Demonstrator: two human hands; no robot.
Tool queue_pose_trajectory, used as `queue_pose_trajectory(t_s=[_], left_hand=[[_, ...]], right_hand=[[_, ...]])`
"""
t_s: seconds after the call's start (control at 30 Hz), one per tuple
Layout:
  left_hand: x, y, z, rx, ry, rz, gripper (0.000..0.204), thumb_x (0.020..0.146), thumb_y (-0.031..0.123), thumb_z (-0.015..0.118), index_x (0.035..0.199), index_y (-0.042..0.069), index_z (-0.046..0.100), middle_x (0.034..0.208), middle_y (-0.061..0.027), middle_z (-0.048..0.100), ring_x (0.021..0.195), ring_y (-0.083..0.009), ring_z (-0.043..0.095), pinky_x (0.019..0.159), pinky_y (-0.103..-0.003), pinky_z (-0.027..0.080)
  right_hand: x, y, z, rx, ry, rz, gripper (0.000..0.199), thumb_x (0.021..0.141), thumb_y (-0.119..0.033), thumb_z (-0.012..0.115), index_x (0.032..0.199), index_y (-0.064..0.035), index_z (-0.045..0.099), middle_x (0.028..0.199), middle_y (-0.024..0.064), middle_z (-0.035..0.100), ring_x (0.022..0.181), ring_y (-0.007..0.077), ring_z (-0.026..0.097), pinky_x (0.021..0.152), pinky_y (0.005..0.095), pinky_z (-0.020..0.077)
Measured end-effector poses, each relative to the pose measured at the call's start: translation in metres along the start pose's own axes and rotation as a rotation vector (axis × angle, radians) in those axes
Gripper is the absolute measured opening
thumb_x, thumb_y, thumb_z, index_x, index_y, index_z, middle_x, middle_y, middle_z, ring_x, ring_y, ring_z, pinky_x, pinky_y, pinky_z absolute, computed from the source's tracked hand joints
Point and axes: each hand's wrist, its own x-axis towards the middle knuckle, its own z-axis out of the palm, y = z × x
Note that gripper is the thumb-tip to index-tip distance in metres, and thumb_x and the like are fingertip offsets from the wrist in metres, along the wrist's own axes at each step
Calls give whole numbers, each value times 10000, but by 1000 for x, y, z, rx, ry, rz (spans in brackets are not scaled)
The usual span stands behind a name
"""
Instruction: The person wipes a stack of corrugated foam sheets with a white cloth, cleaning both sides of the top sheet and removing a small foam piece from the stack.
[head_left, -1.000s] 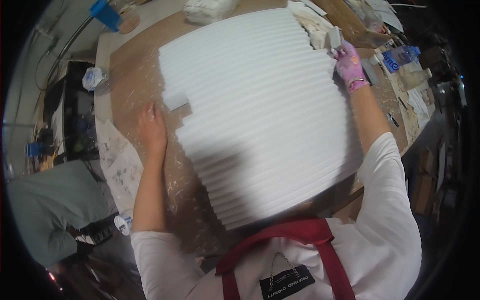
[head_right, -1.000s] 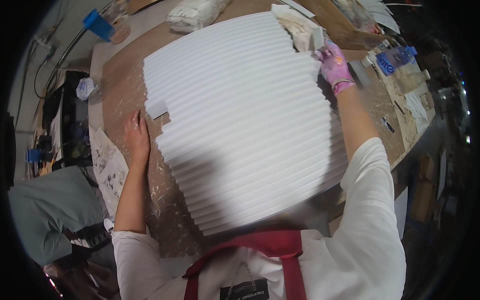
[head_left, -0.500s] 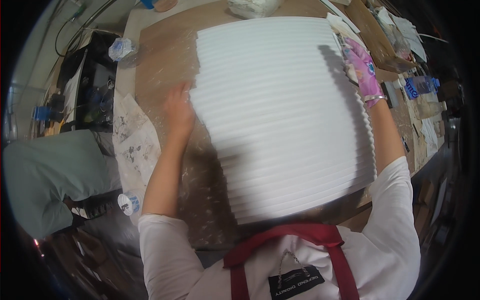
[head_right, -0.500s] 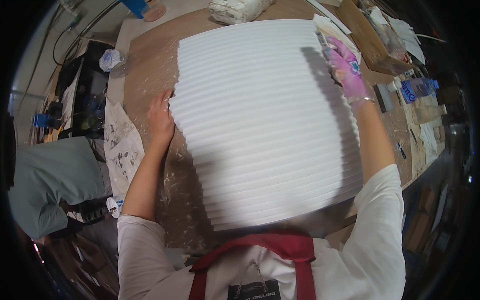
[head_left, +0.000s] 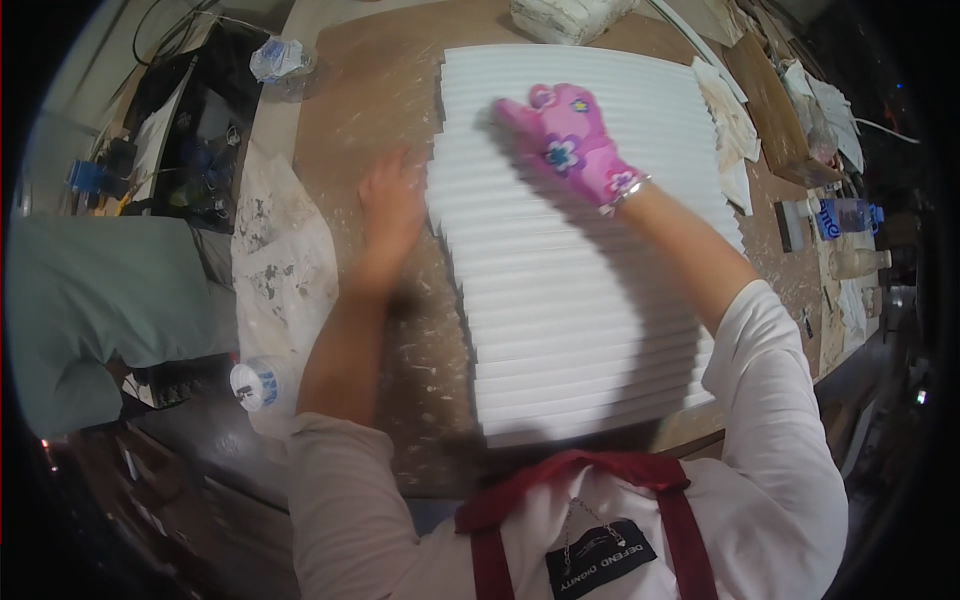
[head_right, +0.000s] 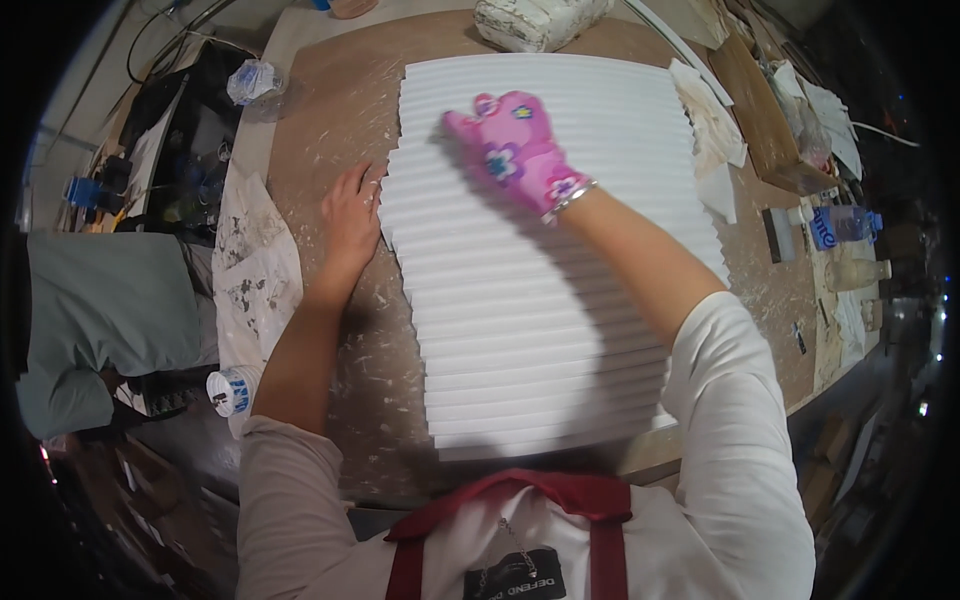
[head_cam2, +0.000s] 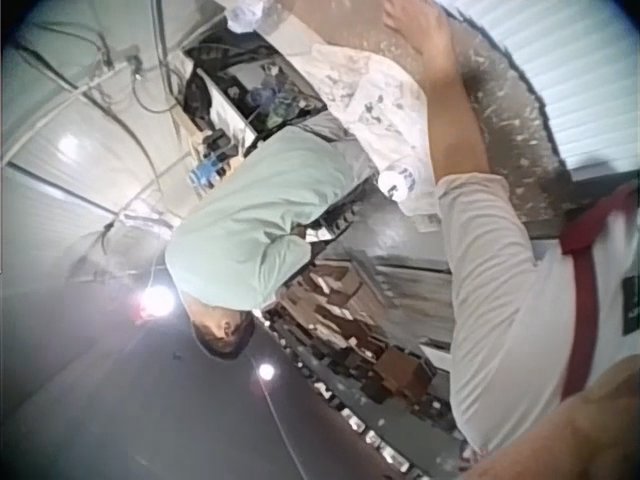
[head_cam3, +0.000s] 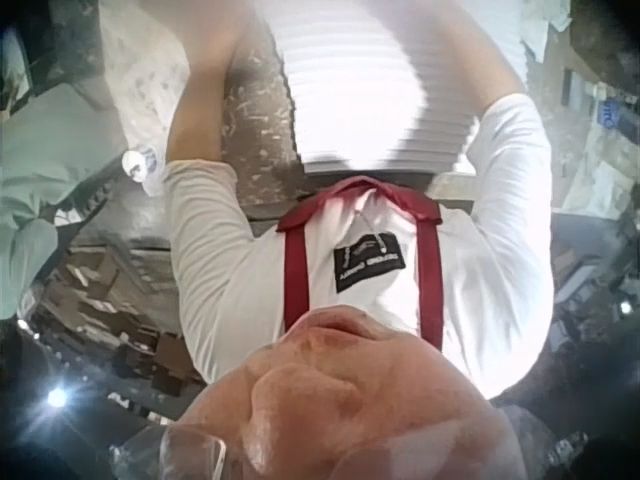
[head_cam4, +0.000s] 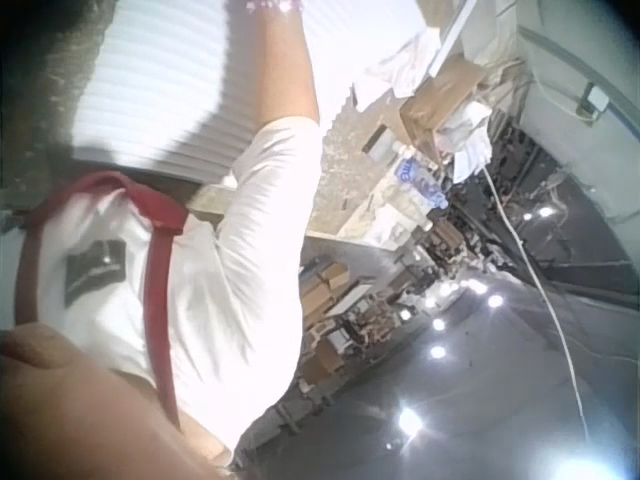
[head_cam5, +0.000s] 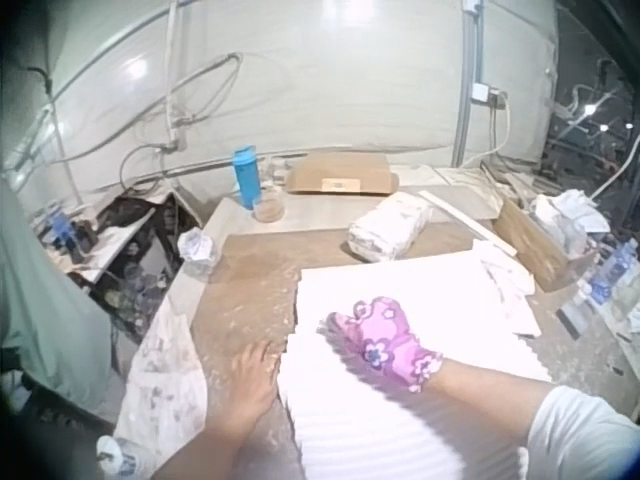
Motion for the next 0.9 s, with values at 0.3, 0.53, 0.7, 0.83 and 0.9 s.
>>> queue_pose_trajectory(t_s=[0.3,0.53,0.7,0.83,0.9], left_hand=[[-5,-7,2,-32,6,15,307,960,200,464,1229,142,602,1374,-60,482,1284,-272,413,1042,-468,273],[-6,-11,-2,129,-16,-4,304,954,191,478,1233,154,596,1373,-54,481,1272,-268,425,1019,-470,295],[-6,-12,9,19,71,6,310,944,184,500,1241,158,585,1365,-41,488,1270,-257,429,1013,-471,306],[-6,-20,8,71,69,34,317,936,189,514,1244,167,588,1338,-34,507,1232,-250,457,1003,-459,320],[-9,-24,10,40,121,44,322,932,186,522,1246,164,588,1327,-38,514,1214,-248,468,999,-455,324]], right_hand=[[11,-38,-38,25,-29,-48,206,841,-235,559,1025,-148,594,876,119,626,773,289,633,640,391,494],[22,-65,-40,11,46,-167,201,881,-242,532,1030,-141,624,895,130,632,809,305,646,689,423,513],[19,-63,-36,128,223,-201,154,859,-218,558,970,-115,589,831,141,619,738,324,617,653,454,469],[22,-66,-2,277,155,-95,159,801,-176,604,951,-125,621,809,141,618,735,311,623,655,417,497],[17,-52,-38,130,65,-12,113,838,-190,583,915,-130,639,799,127,621,717,286,638,630,394,518]])
